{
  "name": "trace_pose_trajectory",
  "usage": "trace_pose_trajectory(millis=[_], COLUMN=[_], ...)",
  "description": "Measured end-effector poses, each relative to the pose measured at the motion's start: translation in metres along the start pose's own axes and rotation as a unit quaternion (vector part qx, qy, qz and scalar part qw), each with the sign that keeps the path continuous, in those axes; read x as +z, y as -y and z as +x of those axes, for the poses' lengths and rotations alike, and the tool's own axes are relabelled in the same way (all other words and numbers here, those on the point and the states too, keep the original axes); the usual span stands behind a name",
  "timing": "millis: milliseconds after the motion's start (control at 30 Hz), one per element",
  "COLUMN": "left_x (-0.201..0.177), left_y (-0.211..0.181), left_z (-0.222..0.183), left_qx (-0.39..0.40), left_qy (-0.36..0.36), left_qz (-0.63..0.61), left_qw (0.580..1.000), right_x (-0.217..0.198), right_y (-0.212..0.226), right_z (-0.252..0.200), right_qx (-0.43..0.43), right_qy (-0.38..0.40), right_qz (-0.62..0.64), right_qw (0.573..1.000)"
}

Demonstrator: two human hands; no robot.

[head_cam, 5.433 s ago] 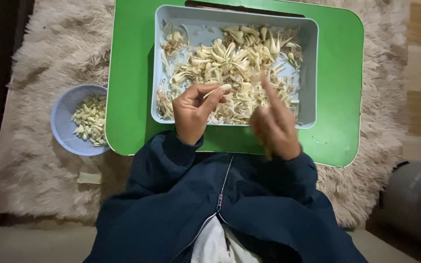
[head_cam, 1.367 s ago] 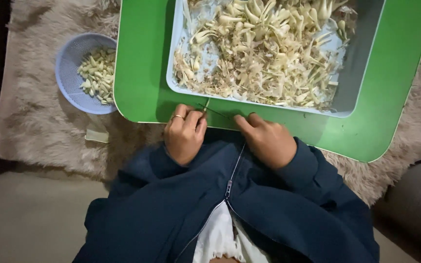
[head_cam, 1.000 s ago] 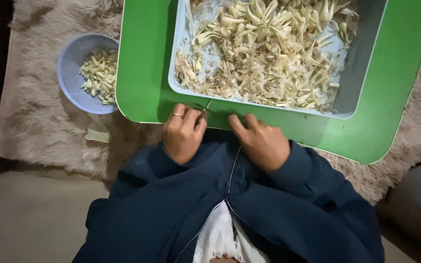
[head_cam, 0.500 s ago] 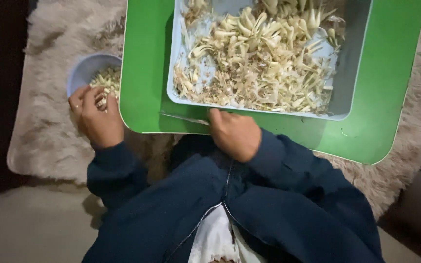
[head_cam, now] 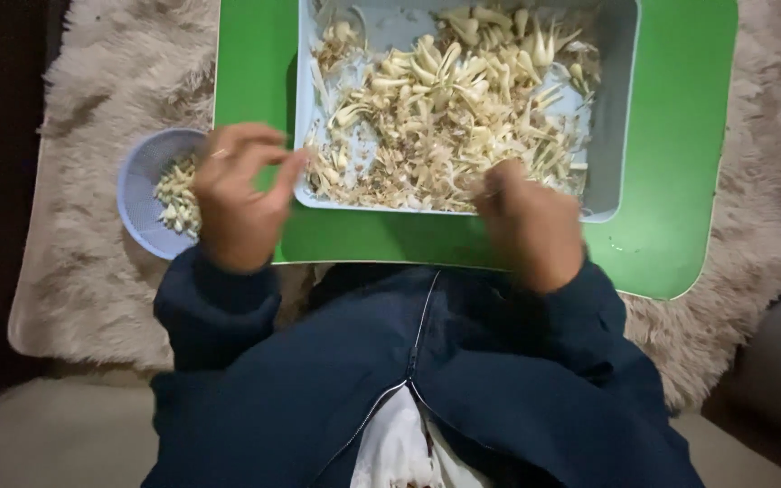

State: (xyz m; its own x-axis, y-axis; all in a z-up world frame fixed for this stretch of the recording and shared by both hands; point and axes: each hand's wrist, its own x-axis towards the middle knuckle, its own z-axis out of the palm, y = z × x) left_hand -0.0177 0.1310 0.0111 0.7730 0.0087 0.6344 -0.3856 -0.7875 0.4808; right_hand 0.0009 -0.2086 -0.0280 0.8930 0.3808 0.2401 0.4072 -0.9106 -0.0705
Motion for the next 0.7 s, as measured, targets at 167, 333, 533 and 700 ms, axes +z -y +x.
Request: trace_pose_trajectory(millis=[167, 333, 533, 700], left_x=[0.055, 0.133, 0.189, 0.165], left_y=[-0.019, -0.012, -0.008, -0.009], left_z=[0.056, 0.082, 0.079, 0.074], left_qx=[0.098, 0.174, 0.233, 0.181], left_qy=[0.18, 0.213, 0.233, 0.28], left_qz=[0.075, 0.081, 0.069, 0.036], left_qw=[0.976, 0.958, 0.942, 0.942], right_x=[-0.046, -0.05, -0.046, -0.04], right_y=[-0.007, -0.023, -0.032, -0.038], right_z=[0.015, 0.017, 0.019, 0.019], right_qx=[0.084, 0.147, 0.193, 0.192], right_qy=[-0.015, 0.068, 0.083, 0.072], right_qz=[0.239, 0.502, 0.733, 0.796], right_qw=[0.967, 0.849, 0.647, 0.57])
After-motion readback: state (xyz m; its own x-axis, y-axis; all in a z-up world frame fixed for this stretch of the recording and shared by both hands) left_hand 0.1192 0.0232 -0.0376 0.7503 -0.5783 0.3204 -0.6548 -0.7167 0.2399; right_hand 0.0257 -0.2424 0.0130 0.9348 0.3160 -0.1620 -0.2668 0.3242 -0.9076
